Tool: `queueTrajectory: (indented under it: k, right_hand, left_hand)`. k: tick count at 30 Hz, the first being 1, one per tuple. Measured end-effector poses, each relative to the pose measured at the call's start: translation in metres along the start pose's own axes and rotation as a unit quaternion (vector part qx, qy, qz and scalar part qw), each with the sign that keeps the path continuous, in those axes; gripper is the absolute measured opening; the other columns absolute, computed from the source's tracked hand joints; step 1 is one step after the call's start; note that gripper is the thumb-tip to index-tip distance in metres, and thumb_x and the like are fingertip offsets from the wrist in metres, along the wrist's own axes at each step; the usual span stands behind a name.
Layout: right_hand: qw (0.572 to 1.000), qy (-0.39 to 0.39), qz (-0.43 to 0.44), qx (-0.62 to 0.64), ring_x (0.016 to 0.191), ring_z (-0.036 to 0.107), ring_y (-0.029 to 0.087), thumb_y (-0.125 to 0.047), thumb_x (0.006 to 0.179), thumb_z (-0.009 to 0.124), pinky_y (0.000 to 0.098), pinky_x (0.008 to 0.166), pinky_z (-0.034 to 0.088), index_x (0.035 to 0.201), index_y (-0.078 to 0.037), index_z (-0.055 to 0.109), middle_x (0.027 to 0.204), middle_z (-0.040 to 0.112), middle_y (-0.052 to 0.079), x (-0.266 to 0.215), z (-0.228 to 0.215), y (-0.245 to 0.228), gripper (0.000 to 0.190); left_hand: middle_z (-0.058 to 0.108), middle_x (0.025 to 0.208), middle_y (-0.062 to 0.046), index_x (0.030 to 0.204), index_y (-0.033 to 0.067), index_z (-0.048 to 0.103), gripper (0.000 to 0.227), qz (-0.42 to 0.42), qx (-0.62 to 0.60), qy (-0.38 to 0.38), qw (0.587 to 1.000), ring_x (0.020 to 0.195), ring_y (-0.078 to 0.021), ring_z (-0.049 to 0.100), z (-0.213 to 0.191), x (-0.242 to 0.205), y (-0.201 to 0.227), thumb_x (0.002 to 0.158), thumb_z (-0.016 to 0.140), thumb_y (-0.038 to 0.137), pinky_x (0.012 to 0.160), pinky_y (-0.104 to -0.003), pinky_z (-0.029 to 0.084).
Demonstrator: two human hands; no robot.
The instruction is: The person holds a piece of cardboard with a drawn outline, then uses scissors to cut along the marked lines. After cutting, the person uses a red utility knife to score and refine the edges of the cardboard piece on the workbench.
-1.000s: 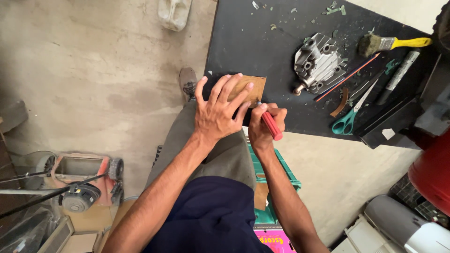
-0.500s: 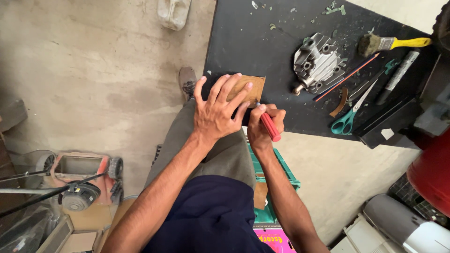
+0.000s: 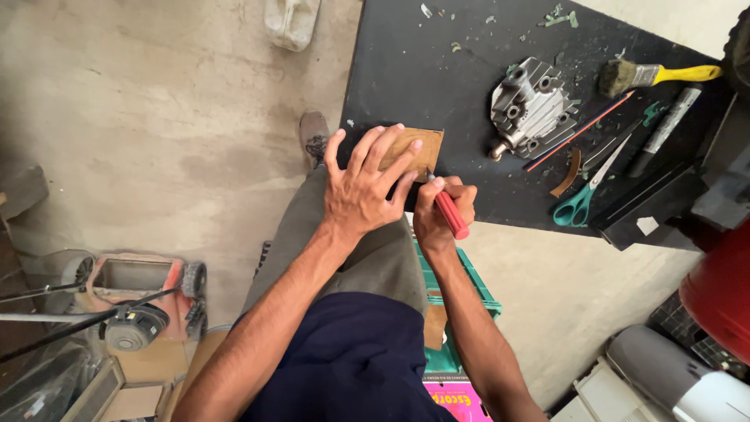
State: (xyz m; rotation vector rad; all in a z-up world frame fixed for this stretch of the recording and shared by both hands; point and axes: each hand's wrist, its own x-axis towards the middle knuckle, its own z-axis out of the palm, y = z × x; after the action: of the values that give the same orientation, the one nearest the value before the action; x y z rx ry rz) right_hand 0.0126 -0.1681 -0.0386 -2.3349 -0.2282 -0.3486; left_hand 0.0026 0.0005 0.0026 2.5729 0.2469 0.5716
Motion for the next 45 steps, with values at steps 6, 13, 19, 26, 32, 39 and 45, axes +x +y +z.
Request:
queueTrajectory:
  k: [6,13,19,26,32,39,45]
  right_hand:
    - [0.997,-0.011,0.026,0.072,0.05,0.062,0.022,-0.006,0.096,0.068,0.0287,0.052,0.048,0.081,-0.008,0.047,0.064,0.063,0.009,0.003,0.0,0.003,0.026]
    - [0.97,0.082,0.097,0.205,0.05,0.055,0.01,-0.012,0.105,0.061,0.0218,0.053,0.043,0.092,-0.008,0.045,0.064,0.061,0.004,0.028,-0.013,-0.045,0.02]
    - [0.971,0.051,0.183,0.146,0.059,0.061,0.009,-0.013,0.109,0.056,0.0211,0.06,0.046,0.117,0.0,0.056,0.081,0.072,0.014,0.043,-0.042,-0.057,0.015]
    - [0.971,0.05,0.188,0.14,0.064,0.061,0.009,-0.012,0.105,0.065,0.0222,0.059,0.05,0.115,0.003,0.062,0.08,0.072,0.013,0.054,-0.045,-0.061,0.018]
    - [0.978,0.022,0.144,0.148,0.066,0.067,0.015,-0.007,0.102,0.064,0.0269,0.063,0.055,0.111,0.006,0.063,0.077,0.071,0.013,0.066,-0.034,-0.065,0.015]
    - [0.974,-0.025,0.124,0.189,0.067,0.069,0.016,-0.004,0.098,0.068,0.0295,0.064,0.057,0.108,0.007,0.062,0.075,0.071,0.013,0.063,-0.019,-0.065,0.016]
    - [0.975,-0.046,0.104,0.191,0.075,0.07,0.017,-0.007,0.1,0.066,0.0311,0.068,0.055,0.103,0.001,0.06,0.085,0.071,0.012,0.039,0.005,-0.045,0.01]
  left_hand:
    - [0.062,0.14,-0.001,0.13,0.031,0.07,0.034,-0.006,-0.006,-0.018,1.0,0.129,-0.0213,0.057,0.001,-0.003,0.001,0.1,0.06,0.042,0.114,-0.061,0.028]
    - [0.06,0.143,-0.001,0.14,0.0289,0.064,0.046,-0.012,-0.015,-0.042,0.999,0.13,-0.0208,0.056,-0.007,0.003,0.005,0.097,0.065,0.042,0.115,-0.06,0.027]
    - [0.061,0.137,-0.002,0.151,0.0195,0.054,0.064,-0.037,0.006,-0.089,0.995,0.117,-0.0214,0.059,-0.022,0.018,0.02,0.091,0.072,0.033,0.107,-0.057,0.028]
    - [0.067,0.077,0.008,0.098,0.0207,0.072,0.015,-0.209,-0.072,-0.073,0.972,0.063,-0.0166,0.061,-0.036,0.035,0.029,0.094,0.078,0.034,0.069,-0.034,0.042]
    - [0.07,0.079,0.003,0.097,0.0171,0.068,0.02,-0.246,-0.093,-0.056,0.963,0.063,-0.0207,0.063,-0.026,0.03,0.036,0.09,0.082,0.03,0.065,-0.035,0.042]
    - [0.063,0.095,0.001,0.121,0.014,0.067,0.029,-0.155,-0.062,-0.026,0.986,0.081,-0.0239,0.06,-0.025,0.028,0.031,0.098,0.073,0.031,0.069,-0.037,0.042]
    - [0.063,0.098,0.002,0.123,0.0194,0.071,0.027,-0.094,-0.028,-0.005,0.995,0.08,-0.0211,0.058,-0.026,0.032,0.021,0.099,0.074,0.029,0.072,-0.036,0.042]
